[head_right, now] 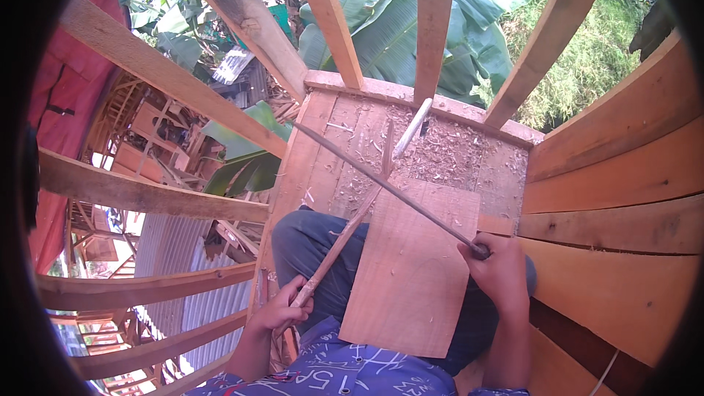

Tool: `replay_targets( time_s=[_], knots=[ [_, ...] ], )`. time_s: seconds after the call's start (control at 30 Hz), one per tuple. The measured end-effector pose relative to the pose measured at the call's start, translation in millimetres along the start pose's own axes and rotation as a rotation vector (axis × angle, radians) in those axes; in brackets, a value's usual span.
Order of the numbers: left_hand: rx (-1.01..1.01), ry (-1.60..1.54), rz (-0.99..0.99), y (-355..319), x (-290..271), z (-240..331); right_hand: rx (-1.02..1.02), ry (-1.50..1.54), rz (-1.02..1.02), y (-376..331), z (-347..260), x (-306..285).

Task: The person sits cross-legged on a wooden platform and uses a large curved blade to shave and shape a thin wooden stick. They hold the stick with their left hand and repeatedly scrape the blade along its length to remove material.

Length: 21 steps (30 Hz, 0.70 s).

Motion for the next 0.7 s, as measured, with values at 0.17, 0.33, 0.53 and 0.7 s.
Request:
replay_targets(
  time_s=[0.17,0.33,0.53,0.7],
  knots=[
    [-0.013,-0.029,-0.015,-1,0,1,-0.164,-0.321,0.244,-15,-13,-9],
    [0.004,-0.015,-0.033,0,-2,-1,-0.213,-0.402,0.426,-17,-10,-3],
    [0.006,-0.021,-0.035,0,0,2,-0.167,-0.502,0.549,-8,1,-9],
    [-0.006,-0.036,-0.049,0,-3,0,-0.181,-0.553,0.588,-3,3,-14]
  ],
)
Point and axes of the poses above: each hand's wrist, its own y-axis towards the middle knuckle, its own x-axis out of the palm, z = x × y, the point moved 6 cm from there along y, towards the middle knuckle, and after that the axes turned 15 degrees about -y, right-handed, at the moved point
